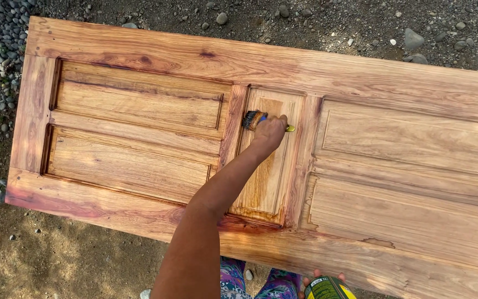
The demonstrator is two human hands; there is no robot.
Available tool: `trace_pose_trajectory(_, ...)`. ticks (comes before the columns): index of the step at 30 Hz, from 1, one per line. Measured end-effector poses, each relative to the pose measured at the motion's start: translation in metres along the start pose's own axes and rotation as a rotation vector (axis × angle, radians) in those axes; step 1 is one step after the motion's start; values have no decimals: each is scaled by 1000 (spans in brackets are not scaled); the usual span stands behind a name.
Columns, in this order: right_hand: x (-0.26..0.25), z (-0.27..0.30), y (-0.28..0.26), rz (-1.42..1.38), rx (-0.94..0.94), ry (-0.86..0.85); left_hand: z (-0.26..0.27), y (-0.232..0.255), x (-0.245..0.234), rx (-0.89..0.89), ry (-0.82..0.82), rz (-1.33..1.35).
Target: The person applies wood stain to a paneled wooden door lying on the ground outdoors, using a paintbrush. They dip the brush into a stain can held in the other hand, brush stain across the door panels and rails, and work along the door's length covering the bare wood.
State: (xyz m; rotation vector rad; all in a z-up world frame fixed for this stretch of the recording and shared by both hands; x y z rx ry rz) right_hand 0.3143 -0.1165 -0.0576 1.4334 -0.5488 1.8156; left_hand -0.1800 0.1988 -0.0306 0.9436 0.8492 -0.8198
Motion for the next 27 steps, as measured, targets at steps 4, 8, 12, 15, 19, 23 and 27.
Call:
trace_pose_trajectory(4, -7, -1, -16, -34, 349, 89, 10, -8, -3, 120, 112, -167)
trace_pose_trajectory(8, 17, -16, -16, -85, 518, 36, -14, -19, -8, 12, 120, -226)
trace_pose_trajectory(12, 23, -22, -13, -61, 454, -18, -21, -18, -11, -32, 81, -193)
trace_pose_trajectory(15, 24, -21, -7, -34, 331, -28, -35, -17, 6, 117, 103, -223)
trace_pose_trajectory(19, 17, -13, 2, 7, 122, -33, -25, 4, 9, 473, -38, -307)
trace_pose_trajectory(23, 12, -8, 21, 23, -21, -40, -20, -21, 5, 691, -146, -625)
trace_pose_trajectory(27, 12, -11, 18, 47, -153, -51, -14, -72, 14, 606, -60, -659)
Point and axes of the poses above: each hand's wrist, its own z-axis away from the middle knuckle, its own x-axis out of the palm, y = z × x, the point moved 1 cm from there along -z, towards the middle knuckle
